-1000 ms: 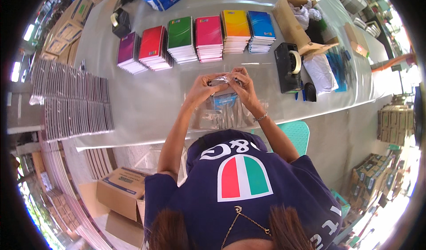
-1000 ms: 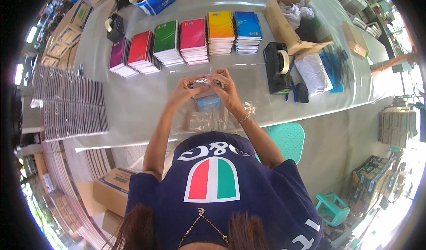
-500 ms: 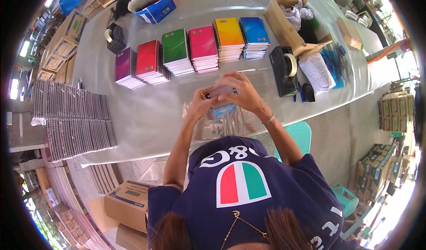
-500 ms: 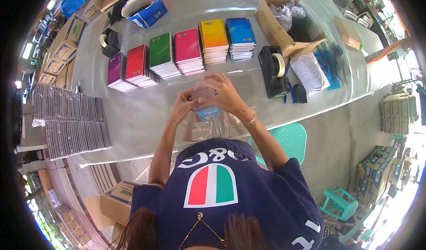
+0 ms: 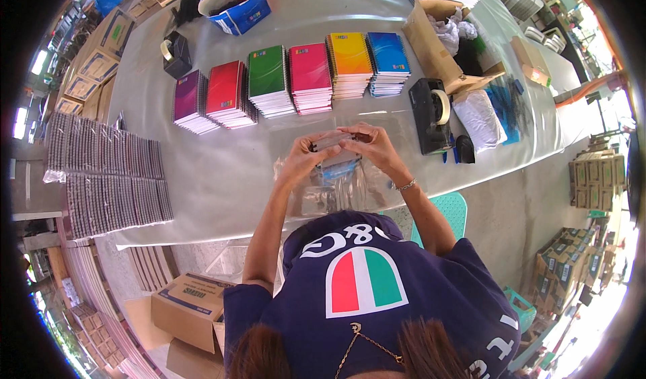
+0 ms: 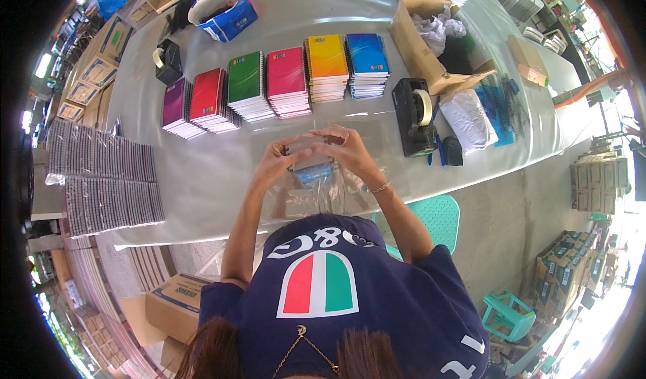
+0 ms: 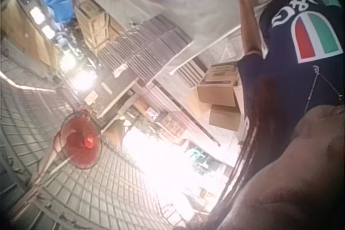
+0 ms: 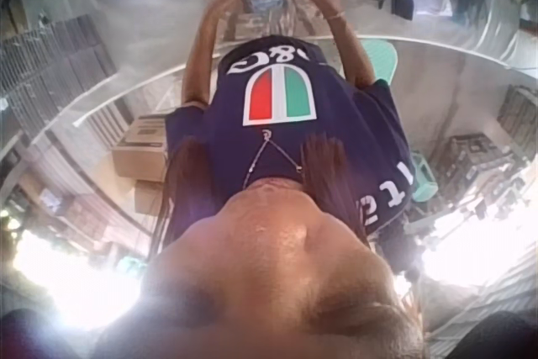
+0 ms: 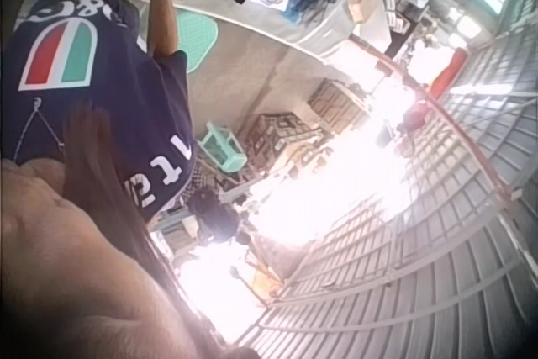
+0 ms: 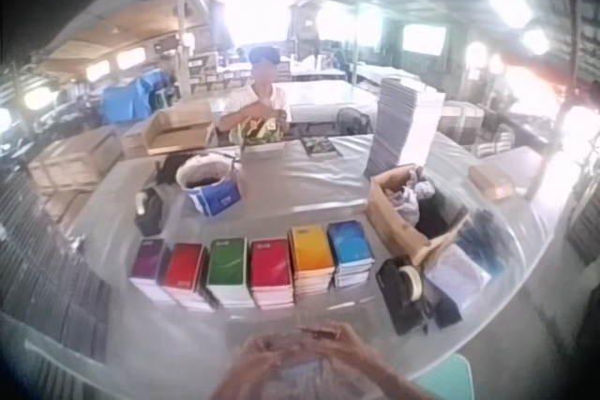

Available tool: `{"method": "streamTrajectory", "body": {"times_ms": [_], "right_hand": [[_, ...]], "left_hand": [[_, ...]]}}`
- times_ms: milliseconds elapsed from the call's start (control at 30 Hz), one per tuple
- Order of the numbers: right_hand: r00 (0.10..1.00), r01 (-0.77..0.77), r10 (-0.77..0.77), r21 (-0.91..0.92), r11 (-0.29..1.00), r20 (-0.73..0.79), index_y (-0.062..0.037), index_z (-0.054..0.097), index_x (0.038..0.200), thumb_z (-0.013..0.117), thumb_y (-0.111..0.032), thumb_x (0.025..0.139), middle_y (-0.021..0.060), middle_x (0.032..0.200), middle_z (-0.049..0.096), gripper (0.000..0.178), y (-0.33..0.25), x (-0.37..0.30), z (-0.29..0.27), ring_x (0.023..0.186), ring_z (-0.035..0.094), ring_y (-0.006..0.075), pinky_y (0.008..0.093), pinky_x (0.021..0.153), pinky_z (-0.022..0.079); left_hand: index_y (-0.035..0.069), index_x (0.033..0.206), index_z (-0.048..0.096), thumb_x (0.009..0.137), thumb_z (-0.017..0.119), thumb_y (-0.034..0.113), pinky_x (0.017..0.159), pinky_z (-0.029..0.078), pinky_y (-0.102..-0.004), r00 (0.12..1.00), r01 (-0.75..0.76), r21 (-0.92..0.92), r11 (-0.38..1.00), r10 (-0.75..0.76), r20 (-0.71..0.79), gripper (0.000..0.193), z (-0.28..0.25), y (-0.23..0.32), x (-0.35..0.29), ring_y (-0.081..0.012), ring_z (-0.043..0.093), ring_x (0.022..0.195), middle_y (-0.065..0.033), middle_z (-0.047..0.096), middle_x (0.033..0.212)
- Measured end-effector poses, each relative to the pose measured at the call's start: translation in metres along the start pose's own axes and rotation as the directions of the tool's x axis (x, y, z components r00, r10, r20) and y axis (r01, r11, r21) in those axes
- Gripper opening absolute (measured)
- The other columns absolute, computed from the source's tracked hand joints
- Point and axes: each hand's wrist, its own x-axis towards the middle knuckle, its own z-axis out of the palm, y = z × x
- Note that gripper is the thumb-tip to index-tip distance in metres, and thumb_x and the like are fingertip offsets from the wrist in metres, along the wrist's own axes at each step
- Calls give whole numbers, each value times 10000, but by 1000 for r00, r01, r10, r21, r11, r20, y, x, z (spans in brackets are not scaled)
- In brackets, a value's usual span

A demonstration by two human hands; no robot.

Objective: The person places a stack of colorful spiral-bound notebooks into a clear plastic bag, seals it with tape, and sets it aside. The process is repeated with different stacks of notebooks throughout the clip.

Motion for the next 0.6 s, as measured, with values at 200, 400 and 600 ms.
{"method": "streamTrajectory", "body": {"times_ms": [200, 400, 600], "right_hand": [[992, 111, -111, 0, 994, -53, 1, 723, 1061, 717, -42, 869, 22, 1005, 617, 197, 11, -3, 6, 916, 597, 85, 213, 795, 489], [994, 109, -108, -38, 993, 24, -22, 706, 1106, 733, -65, 843, 56, 1022, 630, 268, 1, -6, 3, 1003, 603, 138, 262, 894, 482], [973, 229, -204, -324, 918, 110, -86, 698, 1158, 802, -124, 754, 99, 1230, 623, 419, -17, -21, 2, 1122, 593, 257, 338, 998, 449]], "left_hand": [[53, 1199, 670, 875, 651, 48, 907, 461, -246, 990, -137, 120, 983, 138, -1, 324, -7, -12, -3, -83, 567, 1086, -41, 651, 1186], [40, 1152, 702, 878, 595, -13, 965, 451, -281, 976, -188, 245, 951, 209, -65, 299, 1, -8, -14, -142, 564, 1164, -83, 606, 1292], [96, 1142, 723, 891, 601, 6, 1032, 420, -334, 979, -142, 330, 933, 181, -91, 293, 6, -1, -20, -187, 542, 1231, -77, 569, 1365]]}}
